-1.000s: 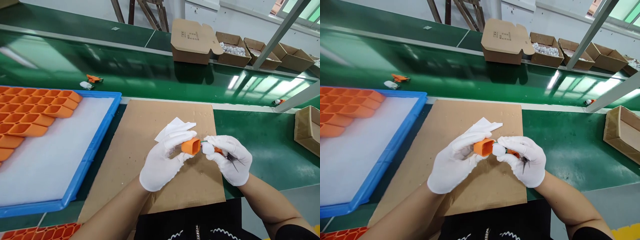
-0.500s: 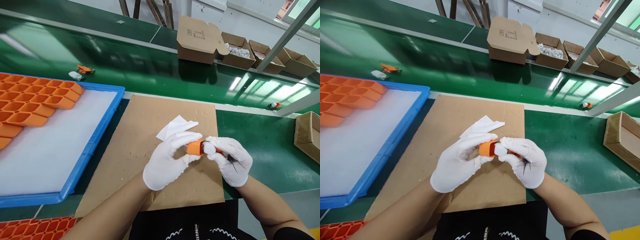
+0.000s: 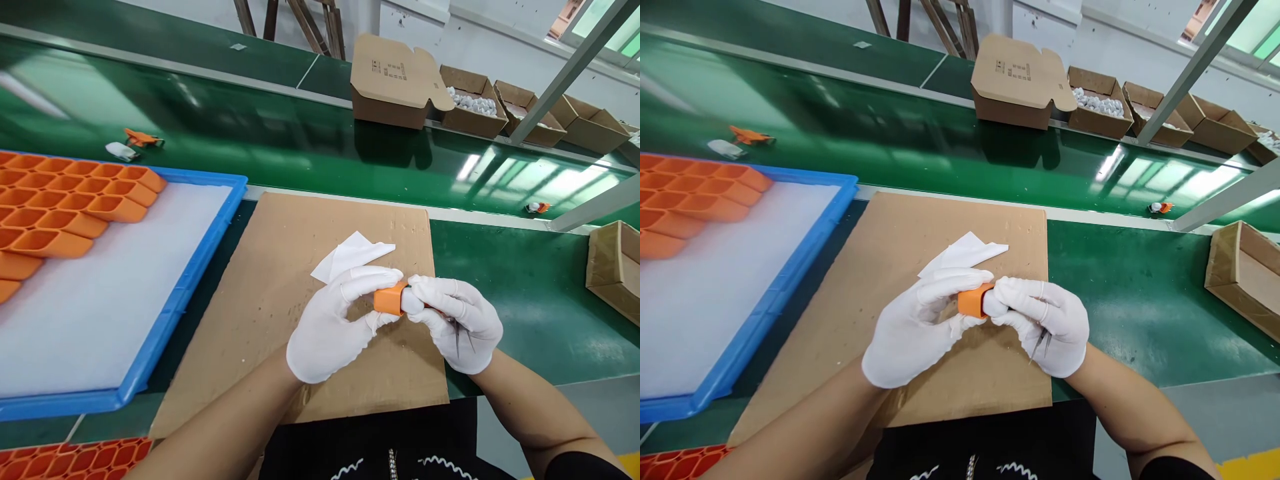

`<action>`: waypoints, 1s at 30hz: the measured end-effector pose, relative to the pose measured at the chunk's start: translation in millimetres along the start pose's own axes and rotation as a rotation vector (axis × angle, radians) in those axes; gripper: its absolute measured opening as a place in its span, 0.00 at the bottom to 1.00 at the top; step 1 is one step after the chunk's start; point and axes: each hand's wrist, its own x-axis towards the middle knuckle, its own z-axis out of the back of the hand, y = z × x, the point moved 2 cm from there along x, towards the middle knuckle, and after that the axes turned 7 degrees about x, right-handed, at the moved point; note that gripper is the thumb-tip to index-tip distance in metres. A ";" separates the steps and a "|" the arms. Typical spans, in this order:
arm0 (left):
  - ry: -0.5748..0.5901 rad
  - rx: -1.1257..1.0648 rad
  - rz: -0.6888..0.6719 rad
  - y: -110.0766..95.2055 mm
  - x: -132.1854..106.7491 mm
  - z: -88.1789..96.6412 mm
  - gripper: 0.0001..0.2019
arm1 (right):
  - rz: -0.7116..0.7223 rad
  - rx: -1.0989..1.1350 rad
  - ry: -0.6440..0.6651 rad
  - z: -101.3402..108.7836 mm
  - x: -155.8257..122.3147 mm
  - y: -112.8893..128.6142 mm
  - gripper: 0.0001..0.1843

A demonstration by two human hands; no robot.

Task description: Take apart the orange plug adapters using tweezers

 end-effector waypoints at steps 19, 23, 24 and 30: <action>-0.115 -0.345 0.344 1.5 -12.3 -14.2 0.20 | -0.092 -0.471 0.224 -9.9 -2.3 6.2 0.27; -0.058 -0.430 0.395 4.0 -4.1 -16.2 0.17 | 0.004 -0.506 0.212 -7.4 5.8 9.1 0.24; -0.028 -0.460 0.401 4.5 -0.8 -16.0 0.17 | -0.033 -0.422 0.175 -5.8 8.1 9.2 0.22; 0.067 -0.369 0.269 6.5 11.6 -8.8 0.15 | -0.596 0.040 -0.060 2.9 12.5 -2.2 0.14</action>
